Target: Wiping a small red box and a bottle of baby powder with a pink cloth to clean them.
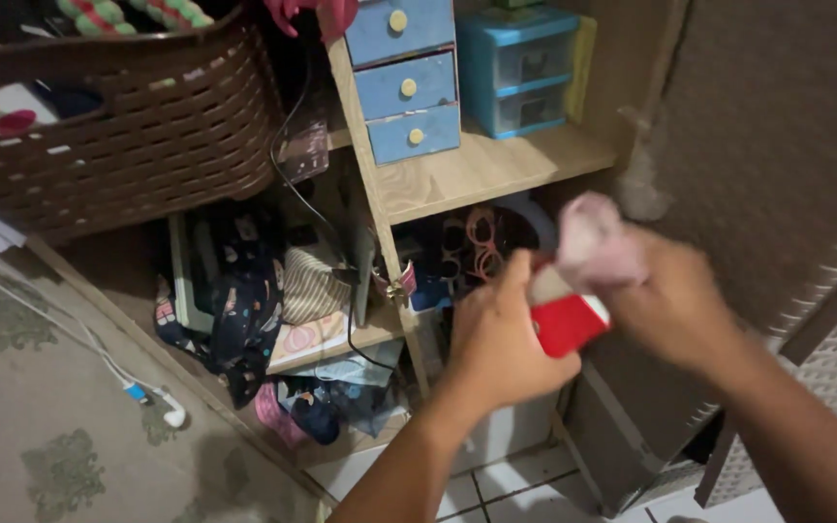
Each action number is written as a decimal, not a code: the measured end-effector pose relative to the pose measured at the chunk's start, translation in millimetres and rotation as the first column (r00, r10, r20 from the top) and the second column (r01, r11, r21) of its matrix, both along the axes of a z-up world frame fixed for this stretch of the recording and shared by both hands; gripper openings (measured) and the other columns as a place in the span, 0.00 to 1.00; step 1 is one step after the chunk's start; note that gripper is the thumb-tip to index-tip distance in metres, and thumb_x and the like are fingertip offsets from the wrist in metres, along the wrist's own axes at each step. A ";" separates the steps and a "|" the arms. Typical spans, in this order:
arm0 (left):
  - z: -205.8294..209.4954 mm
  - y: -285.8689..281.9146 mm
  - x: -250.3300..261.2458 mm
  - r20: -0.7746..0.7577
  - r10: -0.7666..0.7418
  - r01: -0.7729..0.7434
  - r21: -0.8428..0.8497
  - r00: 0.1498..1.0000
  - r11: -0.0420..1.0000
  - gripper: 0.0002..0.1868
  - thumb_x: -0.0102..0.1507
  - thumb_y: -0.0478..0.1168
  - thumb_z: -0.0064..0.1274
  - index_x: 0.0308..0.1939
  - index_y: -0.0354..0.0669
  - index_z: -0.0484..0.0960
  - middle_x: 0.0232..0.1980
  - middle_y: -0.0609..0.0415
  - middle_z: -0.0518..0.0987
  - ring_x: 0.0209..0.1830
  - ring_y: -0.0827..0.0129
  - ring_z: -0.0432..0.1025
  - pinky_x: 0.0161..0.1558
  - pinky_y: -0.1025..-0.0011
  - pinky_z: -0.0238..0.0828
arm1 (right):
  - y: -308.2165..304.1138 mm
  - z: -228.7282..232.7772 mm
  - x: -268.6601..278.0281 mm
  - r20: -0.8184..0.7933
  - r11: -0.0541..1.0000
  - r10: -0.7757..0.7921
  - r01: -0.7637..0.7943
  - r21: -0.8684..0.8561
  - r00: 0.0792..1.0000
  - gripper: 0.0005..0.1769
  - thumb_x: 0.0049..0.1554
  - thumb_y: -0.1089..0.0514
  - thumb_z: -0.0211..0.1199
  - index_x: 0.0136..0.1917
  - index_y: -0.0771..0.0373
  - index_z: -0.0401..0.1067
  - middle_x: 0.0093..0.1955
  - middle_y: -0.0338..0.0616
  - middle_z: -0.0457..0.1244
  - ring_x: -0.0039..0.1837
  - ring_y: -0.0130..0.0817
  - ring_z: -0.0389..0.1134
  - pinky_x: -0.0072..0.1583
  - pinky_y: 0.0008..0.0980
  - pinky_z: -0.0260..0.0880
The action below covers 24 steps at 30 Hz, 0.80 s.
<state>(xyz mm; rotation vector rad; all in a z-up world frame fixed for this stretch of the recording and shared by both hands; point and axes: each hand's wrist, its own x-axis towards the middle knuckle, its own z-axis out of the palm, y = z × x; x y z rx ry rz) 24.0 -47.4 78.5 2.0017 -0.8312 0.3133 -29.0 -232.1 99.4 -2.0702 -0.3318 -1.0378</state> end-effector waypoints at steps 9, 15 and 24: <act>16.3 12.9 0.5 0.596 0.040 0.147 -0.262 0.802 0.954 0.36 0.49 0.48 0.68 0.59 0.40 0.76 0.58 0.45 0.82 0.59 0.51 0.78 0.61 0.55 0.72 | -8.5 6.1 2.3 0.046 0.860 0.127 -0.087 -0.503 0.991 0.43 0.52 0.54 0.62 0.79 0.61 0.57 0.84 0.51 0.49 0.86 0.52 0.48 0.83 0.49 0.44; -24.2 -2.3 23.1 0.444 0.035 0.083 -0.244 0.895 0.966 0.31 0.61 0.53 0.68 0.63 0.45 0.77 0.57 0.50 0.83 0.56 0.61 0.82 0.67 0.58 0.76 | 27.0 24.1 -11.5 0.090 0.903 0.069 -0.024 -0.429 0.993 0.46 0.47 0.47 0.68 0.76 0.62 0.60 0.82 0.53 0.50 0.83 0.50 0.49 0.81 0.51 0.44; -9.2 1.7 4.6 0.569 0.078 0.111 -0.289 0.819 0.951 0.31 0.57 0.48 0.63 0.62 0.41 0.76 0.60 0.46 0.83 0.60 0.55 0.80 0.64 0.58 0.76 | 4.3 20.5 -0.2 -0.136 0.961 0.145 -0.172 -0.218 0.980 0.41 0.53 0.60 0.58 0.80 0.58 0.58 0.77 0.45 0.61 0.89 0.52 0.47 0.79 0.51 0.53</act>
